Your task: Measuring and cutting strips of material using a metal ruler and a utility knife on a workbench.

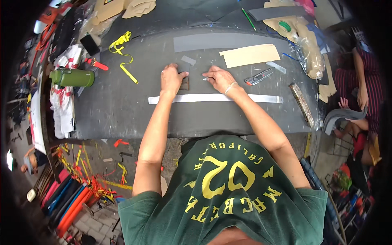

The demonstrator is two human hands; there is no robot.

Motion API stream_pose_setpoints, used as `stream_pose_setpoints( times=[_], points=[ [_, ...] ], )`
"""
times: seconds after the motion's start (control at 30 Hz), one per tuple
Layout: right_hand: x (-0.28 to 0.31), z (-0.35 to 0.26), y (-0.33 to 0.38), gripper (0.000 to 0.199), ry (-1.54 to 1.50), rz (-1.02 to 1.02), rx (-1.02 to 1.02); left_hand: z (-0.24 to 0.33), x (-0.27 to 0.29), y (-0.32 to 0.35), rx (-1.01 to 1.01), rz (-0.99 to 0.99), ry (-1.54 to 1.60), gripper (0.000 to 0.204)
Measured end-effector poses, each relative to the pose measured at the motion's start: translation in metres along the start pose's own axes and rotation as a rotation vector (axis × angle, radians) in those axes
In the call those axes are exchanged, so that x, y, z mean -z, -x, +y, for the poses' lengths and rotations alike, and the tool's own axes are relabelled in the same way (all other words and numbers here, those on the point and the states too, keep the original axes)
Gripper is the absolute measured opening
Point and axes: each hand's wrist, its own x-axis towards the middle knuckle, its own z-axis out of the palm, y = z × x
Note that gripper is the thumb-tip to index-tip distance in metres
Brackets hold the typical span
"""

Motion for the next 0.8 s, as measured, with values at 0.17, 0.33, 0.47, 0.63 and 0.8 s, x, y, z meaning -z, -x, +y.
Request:
stream_pose_setpoints(
  times=[0.17,0.33,0.47,0.63,0.8],
  points=[
    [0.006,-0.004,-0.008,0.016,0.03,-0.171,-0.116,0.004,-0.015,-0.005,-0.009,-0.019,0.063,0.038],
    [0.012,-0.017,-0.018,0.011,0.105,-0.293,-0.155,-0.004,-0.005,-0.009,-0.065,-0.14,0.142,0.03],
    [0.013,-0.02,-0.028,0.012,0.098,-0.366,-0.191,-0.014,-0.005,-0.02,-0.156,-0.307,0.151,0.035],
    [0.016,-0.025,-0.025,0.015,0.141,-0.378,-0.245,-0.02,0.005,-0.052,-0.321,-0.197,0.249,0.031],
    [0.006,-0.029,-0.007,0.015,0.121,-0.174,-0.216,0.005,0.02,-0.104,-0.527,-0.457,0.2,0.03]
  ],
)
